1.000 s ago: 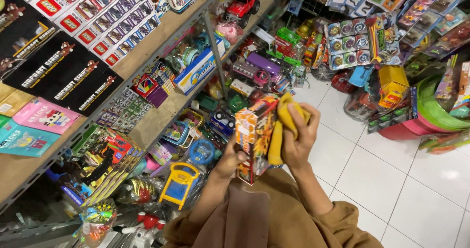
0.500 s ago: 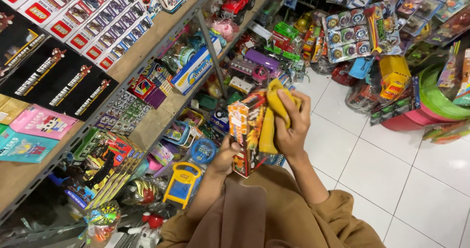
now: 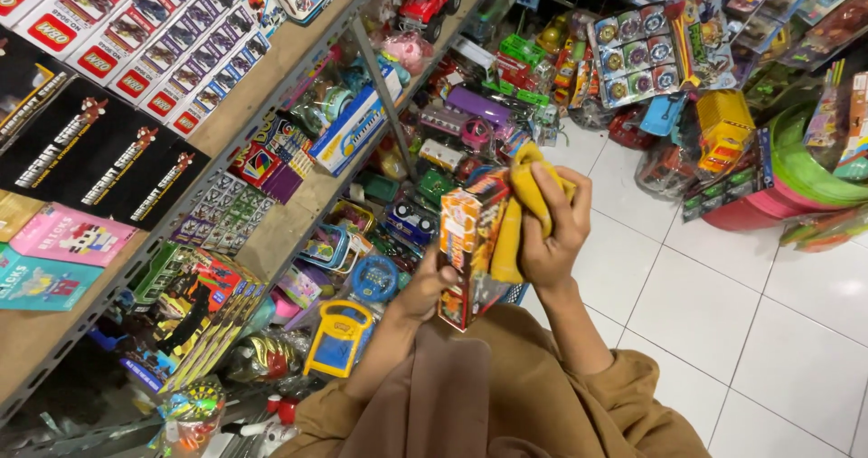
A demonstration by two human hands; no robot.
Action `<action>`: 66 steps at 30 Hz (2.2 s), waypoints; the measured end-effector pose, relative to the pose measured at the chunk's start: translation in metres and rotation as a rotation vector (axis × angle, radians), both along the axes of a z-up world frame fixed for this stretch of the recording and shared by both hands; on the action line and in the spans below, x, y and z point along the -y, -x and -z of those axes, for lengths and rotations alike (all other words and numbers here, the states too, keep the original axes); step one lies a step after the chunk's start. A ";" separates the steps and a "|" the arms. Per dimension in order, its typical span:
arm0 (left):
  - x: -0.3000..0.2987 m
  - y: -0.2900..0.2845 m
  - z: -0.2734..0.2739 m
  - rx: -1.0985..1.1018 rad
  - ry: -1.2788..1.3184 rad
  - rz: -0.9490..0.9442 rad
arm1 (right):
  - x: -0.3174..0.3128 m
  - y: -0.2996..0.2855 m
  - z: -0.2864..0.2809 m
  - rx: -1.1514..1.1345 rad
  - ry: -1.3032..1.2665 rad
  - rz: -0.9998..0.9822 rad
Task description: Dusting and wiping toy boxes on a store shelf with a cloth.
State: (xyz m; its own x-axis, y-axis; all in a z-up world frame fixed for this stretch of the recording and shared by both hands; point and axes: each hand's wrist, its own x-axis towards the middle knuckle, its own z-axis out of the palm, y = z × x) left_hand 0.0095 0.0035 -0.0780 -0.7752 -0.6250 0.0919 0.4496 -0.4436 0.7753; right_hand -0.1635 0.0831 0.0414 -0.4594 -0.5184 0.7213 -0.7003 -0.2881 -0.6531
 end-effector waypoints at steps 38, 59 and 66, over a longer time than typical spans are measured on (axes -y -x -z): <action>-0.004 0.002 0.031 0.031 0.148 -0.129 | -0.009 -0.042 -0.024 -0.057 0.028 -0.031; 0.001 0.009 0.003 -0.172 -0.124 -0.036 | -0.015 -0.031 -0.015 -0.247 -0.038 -0.228; -0.009 0.016 -0.024 -0.277 -0.355 -0.078 | 0.004 -0.017 -0.097 -0.393 -0.380 -0.328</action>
